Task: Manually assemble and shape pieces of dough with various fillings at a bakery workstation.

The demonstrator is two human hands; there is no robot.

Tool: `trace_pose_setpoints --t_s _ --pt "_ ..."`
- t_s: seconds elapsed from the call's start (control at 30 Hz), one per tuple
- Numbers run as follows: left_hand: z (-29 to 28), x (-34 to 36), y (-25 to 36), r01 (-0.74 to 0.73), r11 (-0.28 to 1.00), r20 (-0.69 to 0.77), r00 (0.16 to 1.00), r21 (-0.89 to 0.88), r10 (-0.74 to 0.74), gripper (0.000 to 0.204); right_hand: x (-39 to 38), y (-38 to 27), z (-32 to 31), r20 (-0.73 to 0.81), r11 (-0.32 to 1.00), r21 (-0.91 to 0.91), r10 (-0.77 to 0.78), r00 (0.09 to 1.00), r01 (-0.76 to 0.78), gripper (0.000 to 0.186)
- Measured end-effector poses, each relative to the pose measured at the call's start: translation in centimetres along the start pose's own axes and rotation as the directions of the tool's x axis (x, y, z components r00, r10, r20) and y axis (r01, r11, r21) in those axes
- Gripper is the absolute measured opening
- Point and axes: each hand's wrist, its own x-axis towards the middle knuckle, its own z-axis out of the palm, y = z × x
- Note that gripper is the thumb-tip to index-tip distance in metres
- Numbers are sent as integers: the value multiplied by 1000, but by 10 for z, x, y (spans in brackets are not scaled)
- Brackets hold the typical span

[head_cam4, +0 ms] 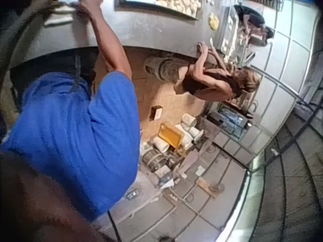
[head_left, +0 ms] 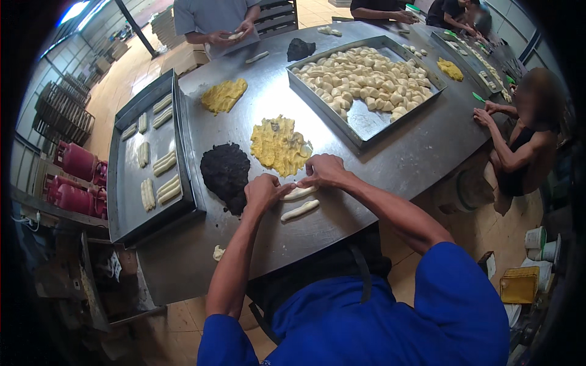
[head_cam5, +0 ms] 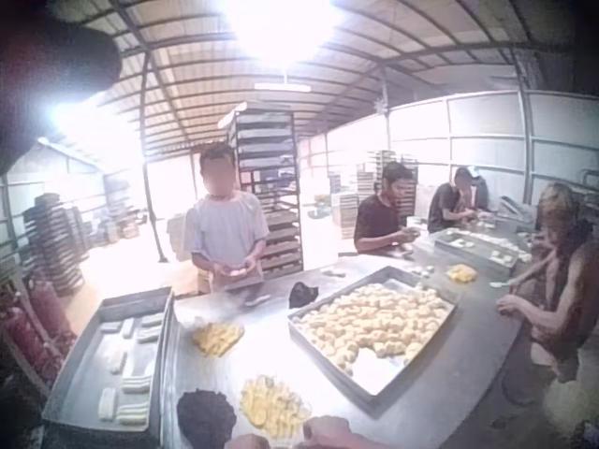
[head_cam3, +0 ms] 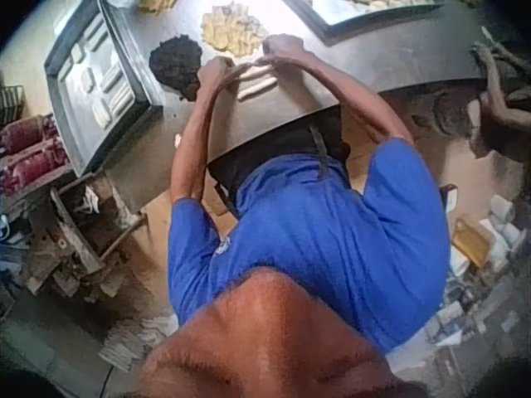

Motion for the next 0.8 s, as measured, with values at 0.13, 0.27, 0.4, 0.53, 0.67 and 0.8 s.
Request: trace_pose_setpoints --t_s 0.13,0.27,0.4,0.53,0.67,0.8 --pt "3 5 -6 -16 1000 -23 1000 -2 16 66 9 -1 -3 132 991 86 93 987 -105 55" --pt "2 1 -2 -6 1000 29 1000 25 6 66 8 6 10 -36 999 19 -37 999 37 54" --pt "1 -1 -9 -29 1000 -9 1000 -3 29 65 6 24 -7 41 988 57 -149 988 146 51" --pt "-3 -1 -7 -37 999 24 999 -20 38 67 -9 27 -8 -12 986 125 -109 994 110 45" --pt "-7 0 13 -35 992 73 997 117 27 82 -10 25 -2 -25 989 98 -109 994 111 50" --pt "14 -2 2 -35 985 -37 998 172 42 80 -8 29 -4 -94 991 68 -108 990 114 52"
